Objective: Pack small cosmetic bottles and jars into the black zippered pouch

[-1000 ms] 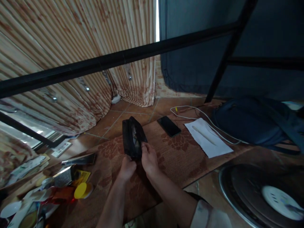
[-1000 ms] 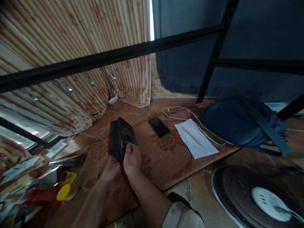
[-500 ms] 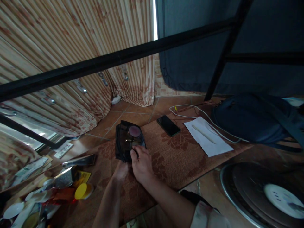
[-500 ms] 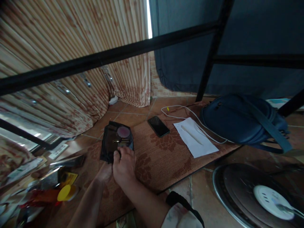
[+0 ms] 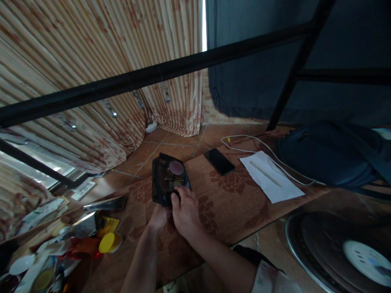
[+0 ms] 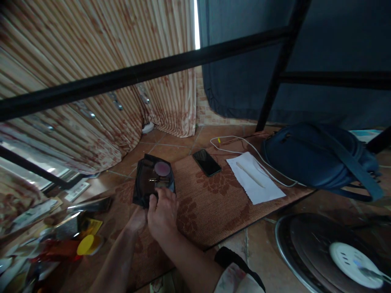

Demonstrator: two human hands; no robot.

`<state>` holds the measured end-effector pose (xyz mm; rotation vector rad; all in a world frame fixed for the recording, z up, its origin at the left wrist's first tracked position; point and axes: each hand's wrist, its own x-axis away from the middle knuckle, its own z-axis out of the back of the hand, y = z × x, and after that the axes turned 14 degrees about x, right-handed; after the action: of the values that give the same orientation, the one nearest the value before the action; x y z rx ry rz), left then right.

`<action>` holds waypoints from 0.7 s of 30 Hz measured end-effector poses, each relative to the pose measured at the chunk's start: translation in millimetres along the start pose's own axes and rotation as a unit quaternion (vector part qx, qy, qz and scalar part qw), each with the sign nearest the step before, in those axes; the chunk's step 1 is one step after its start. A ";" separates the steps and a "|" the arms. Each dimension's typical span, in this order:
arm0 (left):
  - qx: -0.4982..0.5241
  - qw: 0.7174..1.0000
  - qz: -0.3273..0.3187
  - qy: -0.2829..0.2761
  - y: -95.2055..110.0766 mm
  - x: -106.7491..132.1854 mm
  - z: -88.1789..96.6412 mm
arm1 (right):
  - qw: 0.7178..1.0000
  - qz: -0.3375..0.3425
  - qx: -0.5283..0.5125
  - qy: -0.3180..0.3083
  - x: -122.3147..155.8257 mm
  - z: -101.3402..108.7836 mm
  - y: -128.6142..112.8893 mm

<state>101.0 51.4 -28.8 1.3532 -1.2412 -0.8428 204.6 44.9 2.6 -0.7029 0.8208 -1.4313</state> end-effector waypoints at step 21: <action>-0.110 0.987 -0.019 -0.114 -20.2 -17.4 5.0 | 0.894 -0.216 -0.367 0.140 -60.6 16.9 47.7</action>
<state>96.9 64.9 -52.0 1.1273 -1.2572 -1.1520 247.3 105.9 -23.5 -1.3341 1.5420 -1.6340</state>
